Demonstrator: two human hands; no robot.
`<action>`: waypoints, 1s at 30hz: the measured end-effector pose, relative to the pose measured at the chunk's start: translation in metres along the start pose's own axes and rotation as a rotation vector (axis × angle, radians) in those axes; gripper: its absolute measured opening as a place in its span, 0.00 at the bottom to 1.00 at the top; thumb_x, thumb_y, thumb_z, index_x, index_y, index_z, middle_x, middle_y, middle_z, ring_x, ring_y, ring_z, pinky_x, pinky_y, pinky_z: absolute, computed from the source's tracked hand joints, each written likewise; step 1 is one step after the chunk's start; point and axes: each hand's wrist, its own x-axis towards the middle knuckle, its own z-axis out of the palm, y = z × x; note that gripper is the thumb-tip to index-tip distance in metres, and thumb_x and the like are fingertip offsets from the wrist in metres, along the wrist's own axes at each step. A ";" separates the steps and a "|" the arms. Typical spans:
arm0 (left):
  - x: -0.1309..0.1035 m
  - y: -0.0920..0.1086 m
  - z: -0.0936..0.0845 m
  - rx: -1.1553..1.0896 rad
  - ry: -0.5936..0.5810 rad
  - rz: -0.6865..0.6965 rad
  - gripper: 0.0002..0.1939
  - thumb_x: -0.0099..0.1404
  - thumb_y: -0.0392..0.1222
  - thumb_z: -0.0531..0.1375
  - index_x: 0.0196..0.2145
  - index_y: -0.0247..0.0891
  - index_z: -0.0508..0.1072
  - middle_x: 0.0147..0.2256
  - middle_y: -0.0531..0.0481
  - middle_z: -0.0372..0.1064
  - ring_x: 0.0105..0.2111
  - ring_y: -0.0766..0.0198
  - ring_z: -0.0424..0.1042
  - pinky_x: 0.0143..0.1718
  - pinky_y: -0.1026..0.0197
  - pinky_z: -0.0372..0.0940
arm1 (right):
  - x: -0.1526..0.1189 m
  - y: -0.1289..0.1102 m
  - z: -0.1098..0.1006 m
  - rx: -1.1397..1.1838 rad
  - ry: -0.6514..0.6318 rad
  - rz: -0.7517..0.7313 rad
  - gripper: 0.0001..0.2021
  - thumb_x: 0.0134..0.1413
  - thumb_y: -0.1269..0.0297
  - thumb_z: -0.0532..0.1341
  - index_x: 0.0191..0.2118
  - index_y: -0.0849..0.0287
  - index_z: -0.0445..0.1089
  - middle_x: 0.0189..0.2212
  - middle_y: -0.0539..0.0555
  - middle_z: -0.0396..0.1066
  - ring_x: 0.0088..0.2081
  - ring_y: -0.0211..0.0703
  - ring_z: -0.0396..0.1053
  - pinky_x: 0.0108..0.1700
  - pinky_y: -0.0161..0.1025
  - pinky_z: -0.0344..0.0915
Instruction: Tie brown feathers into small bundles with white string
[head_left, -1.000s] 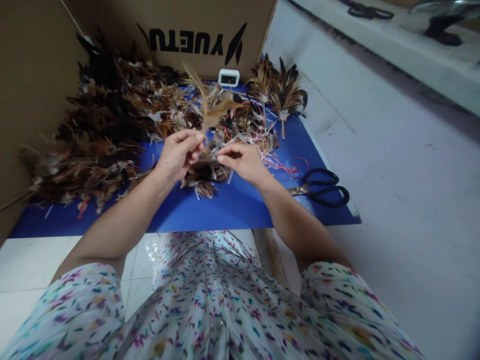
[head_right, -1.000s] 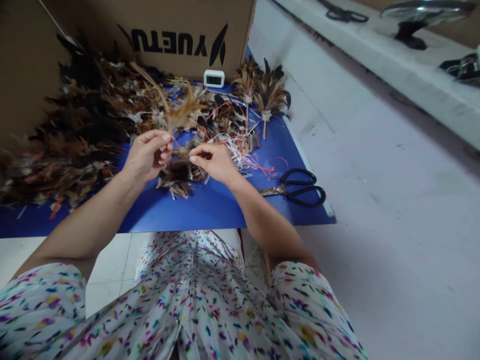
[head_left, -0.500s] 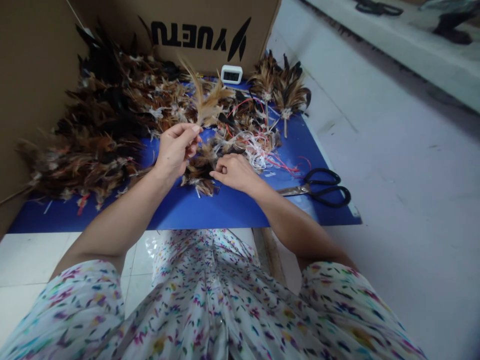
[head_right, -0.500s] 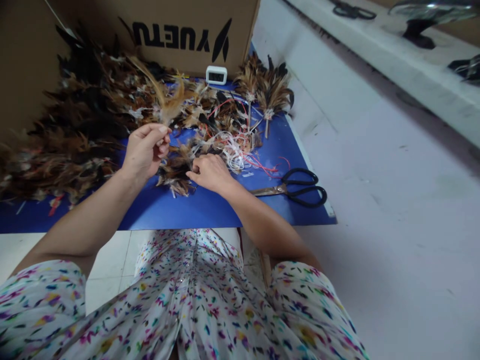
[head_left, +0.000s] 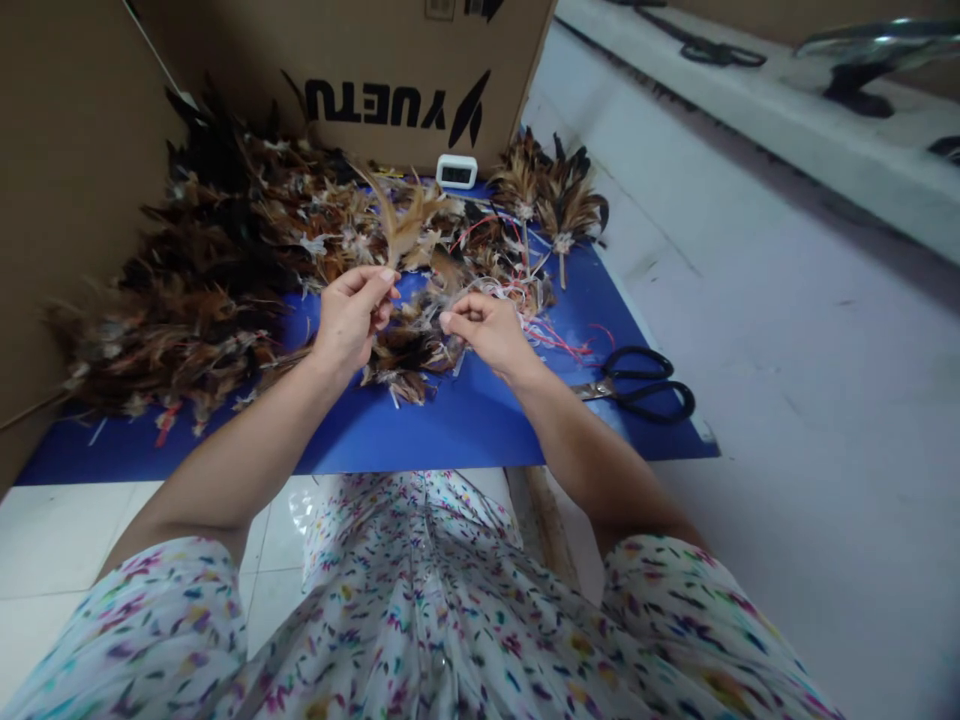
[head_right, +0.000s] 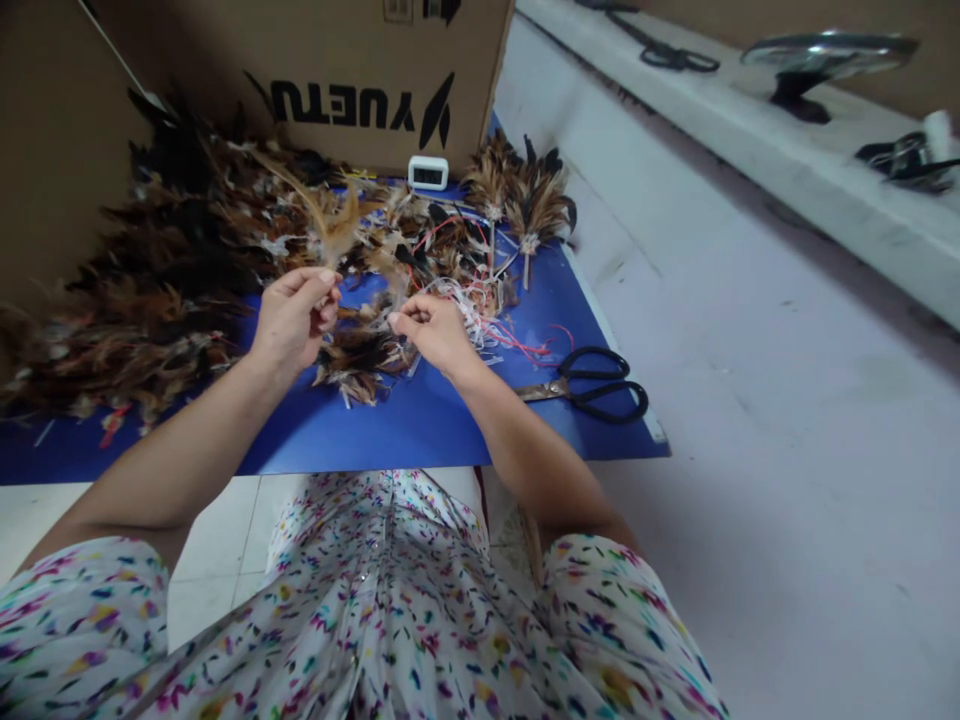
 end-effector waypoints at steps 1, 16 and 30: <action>-0.001 -0.001 0.000 -0.001 -0.012 -0.014 0.08 0.55 0.40 0.69 0.26 0.37 0.73 0.20 0.57 0.65 0.15 0.76 0.57 0.15 0.70 0.48 | 0.000 -0.002 0.000 0.066 0.008 0.018 0.09 0.48 0.62 0.67 0.25 0.59 0.68 0.22 0.48 0.71 0.23 0.32 0.63 0.29 0.34 0.61; -0.018 -0.016 0.007 0.027 -0.232 -0.206 0.19 0.45 0.51 0.74 0.26 0.36 0.74 0.22 0.54 0.69 0.18 0.75 0.61 0.16 0.71 0.51 | -0.006 -0.009 0.002 0.097 0.096 -0.227 0.21 0.46 0.41 0.69 0.34 0.55 0.72 0.28 0.48 0.75 0.30 0.36 0.72 0.33 0.37 0.69; -0.019 -0.016 0.006 0.071 -0.249 -0.186 0.19 0.45 0.52 0.74 0.26 0.36 0.74 0.22 0.53 0.70 0.18 0.74 0.61 0.16 0.69 0.52 | -0.006 -0.006 0.003 0.052 0.142 -0.321 0.18 0.47 0.44 0.70 0.31 0.54 0.75 0.31 0.49 0.77 0.35 0.40 0.74 0.42 0.43 0.72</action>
